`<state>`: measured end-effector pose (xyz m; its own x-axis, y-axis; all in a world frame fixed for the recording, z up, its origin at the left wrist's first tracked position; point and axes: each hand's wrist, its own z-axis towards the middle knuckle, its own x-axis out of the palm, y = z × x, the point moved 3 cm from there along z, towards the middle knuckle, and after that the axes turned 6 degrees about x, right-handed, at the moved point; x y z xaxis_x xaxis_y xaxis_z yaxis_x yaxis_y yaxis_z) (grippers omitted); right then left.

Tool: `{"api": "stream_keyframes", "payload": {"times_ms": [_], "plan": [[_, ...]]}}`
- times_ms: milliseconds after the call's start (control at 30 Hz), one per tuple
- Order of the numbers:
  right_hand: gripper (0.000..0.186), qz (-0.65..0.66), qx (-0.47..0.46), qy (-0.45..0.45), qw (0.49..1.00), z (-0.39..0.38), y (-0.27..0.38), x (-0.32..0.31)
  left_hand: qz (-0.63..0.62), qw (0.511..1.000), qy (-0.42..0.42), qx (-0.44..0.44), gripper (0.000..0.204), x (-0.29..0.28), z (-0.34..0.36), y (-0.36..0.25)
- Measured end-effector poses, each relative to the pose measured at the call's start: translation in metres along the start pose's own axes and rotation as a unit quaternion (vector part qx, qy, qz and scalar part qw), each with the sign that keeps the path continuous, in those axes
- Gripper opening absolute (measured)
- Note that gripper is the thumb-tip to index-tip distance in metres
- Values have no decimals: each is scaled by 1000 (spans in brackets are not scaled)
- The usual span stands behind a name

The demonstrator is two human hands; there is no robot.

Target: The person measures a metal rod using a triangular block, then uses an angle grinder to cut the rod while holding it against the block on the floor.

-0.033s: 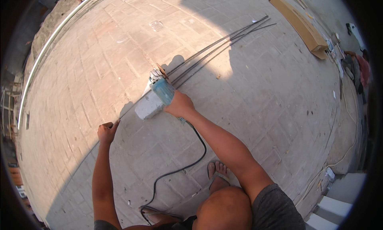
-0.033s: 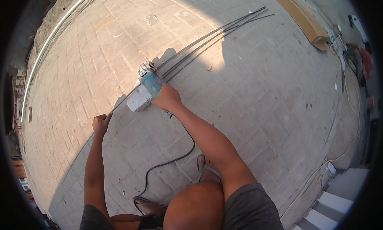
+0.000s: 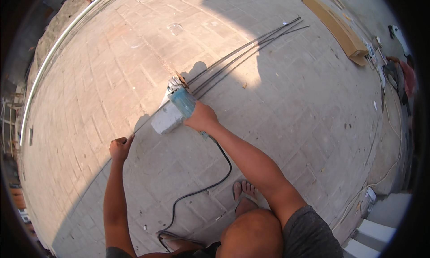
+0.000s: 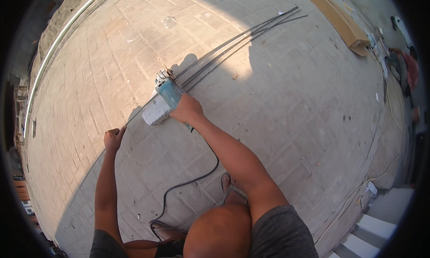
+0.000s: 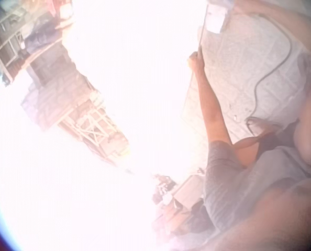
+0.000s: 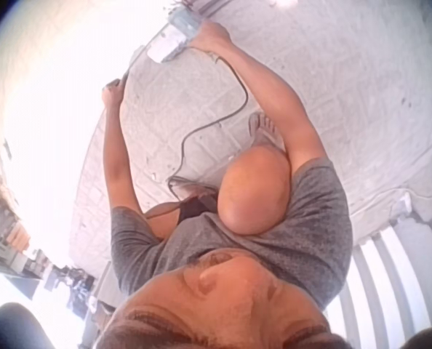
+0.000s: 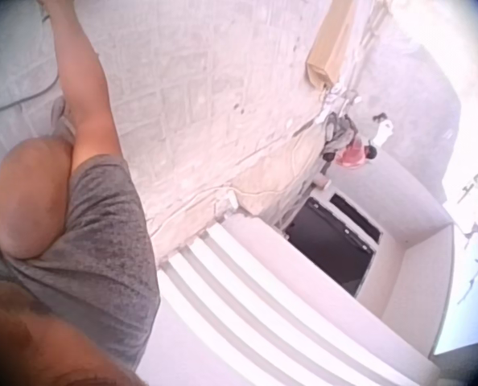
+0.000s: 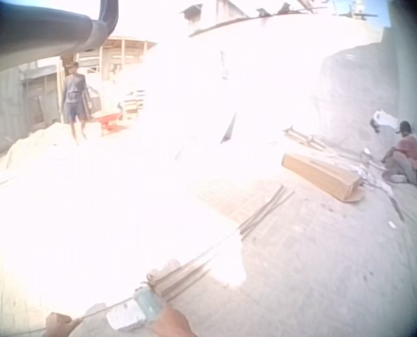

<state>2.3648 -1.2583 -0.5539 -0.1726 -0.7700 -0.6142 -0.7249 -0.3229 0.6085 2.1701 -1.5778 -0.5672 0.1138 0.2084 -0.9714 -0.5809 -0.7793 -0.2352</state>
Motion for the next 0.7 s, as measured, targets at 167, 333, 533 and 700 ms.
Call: {"api": "stream_keyframes", "payload": {"times_ms": [167,333,533,700], "plan": [[70,3,-2,13,1000,0,1,-1,-26,999,-30,23,68,1,-1,-2],[74,-13,23,24,999,-1,0,-1,-31,999,-12,7,68,0,-1,-1],[71,-20,16,16,1000,-2,1,-2,-19,999,-23,15,67,0,-1,-1],[70,-11,4,19,1000,-1,2,-1,-25,999,-23,19,67,2,-2,0]]}}
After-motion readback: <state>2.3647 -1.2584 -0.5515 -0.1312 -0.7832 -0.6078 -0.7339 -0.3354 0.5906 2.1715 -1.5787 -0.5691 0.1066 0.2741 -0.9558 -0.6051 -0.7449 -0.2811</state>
